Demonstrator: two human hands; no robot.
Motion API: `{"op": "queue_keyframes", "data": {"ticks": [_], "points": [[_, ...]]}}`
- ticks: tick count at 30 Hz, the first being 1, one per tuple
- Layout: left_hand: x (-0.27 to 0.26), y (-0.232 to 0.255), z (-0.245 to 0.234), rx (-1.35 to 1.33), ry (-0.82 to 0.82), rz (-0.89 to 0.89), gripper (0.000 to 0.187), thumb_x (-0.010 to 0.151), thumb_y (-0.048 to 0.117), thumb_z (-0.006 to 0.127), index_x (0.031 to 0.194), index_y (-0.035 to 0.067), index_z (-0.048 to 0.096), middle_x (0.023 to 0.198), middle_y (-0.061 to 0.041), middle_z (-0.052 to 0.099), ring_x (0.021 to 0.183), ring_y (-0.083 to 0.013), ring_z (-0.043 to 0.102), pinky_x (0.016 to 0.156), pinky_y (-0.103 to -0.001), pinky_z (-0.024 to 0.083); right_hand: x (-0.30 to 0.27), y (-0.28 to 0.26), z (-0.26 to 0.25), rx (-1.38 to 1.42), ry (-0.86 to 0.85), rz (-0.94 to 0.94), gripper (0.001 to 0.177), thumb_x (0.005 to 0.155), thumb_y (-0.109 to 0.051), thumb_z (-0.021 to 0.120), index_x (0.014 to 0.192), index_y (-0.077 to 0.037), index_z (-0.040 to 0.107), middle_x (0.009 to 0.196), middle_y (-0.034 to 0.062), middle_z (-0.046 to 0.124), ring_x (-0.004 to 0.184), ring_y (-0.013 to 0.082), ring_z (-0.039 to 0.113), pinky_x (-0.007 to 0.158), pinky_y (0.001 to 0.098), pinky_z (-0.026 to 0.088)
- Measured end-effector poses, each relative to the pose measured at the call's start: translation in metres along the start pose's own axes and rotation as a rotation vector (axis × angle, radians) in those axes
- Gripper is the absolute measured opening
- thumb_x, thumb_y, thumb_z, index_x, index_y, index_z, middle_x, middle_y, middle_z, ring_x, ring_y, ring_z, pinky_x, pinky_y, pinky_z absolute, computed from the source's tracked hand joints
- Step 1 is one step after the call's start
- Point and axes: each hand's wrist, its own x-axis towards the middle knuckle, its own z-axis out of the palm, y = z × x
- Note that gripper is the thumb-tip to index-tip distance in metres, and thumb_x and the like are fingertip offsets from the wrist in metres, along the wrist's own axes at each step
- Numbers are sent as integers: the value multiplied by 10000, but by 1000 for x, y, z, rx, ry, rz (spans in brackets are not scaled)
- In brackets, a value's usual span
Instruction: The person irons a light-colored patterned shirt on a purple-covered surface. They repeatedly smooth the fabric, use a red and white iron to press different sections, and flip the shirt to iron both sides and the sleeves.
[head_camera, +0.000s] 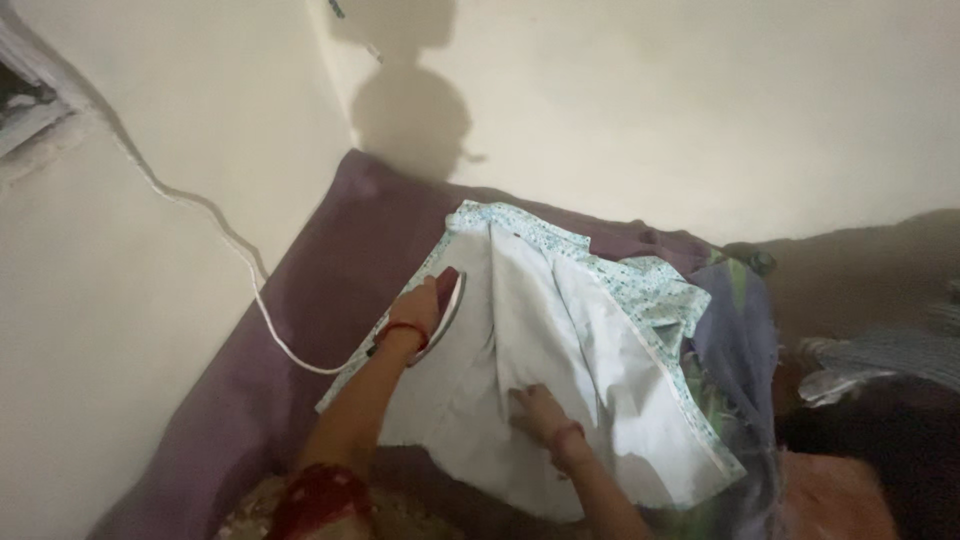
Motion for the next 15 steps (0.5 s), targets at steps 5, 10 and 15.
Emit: {"op": "queue_keyframes", "data": {"ticks": [5, 10, 15], "points": [[65, 22, 1, -17, 115, 39, 398, 1087, 241, 311, 1284, 10, 567, 1252, -280, 662, 1146, -443, 655, 965, -524, 528, -1, -17, -16, 71, -64, 98, 609, 866, -248, 719, 1439, -170, 526, 1400, 234, 481, 1298, 418, 504, 1123, 436, 423], [92, 44, -18, -55, 77, 28, 384, 1085, 269, 336, 1317, 45, 545, 1221, -270, 680, 1128, -432, 664, 967, -528, 516, -2, -55, -49, -14, -125, 229, 610, 882, -298, 726, 1454, -259, 519, 1440, 205, 436, 1320, 409, 497, 1139, 435, 427], [74, 40, -13, 58, 60, 63, 338, 1053, 203, 345, 1262, 35, 552, 1189, -255, 693, 1088, -431, 685, 905, -521, 553, -6, -69, -65, 34, -256, 286, 621, 926, -296, 697, 1503, -241, 474, 1517, 212, 340, 1363, 418, 454, 1169, 418, 406]]}}
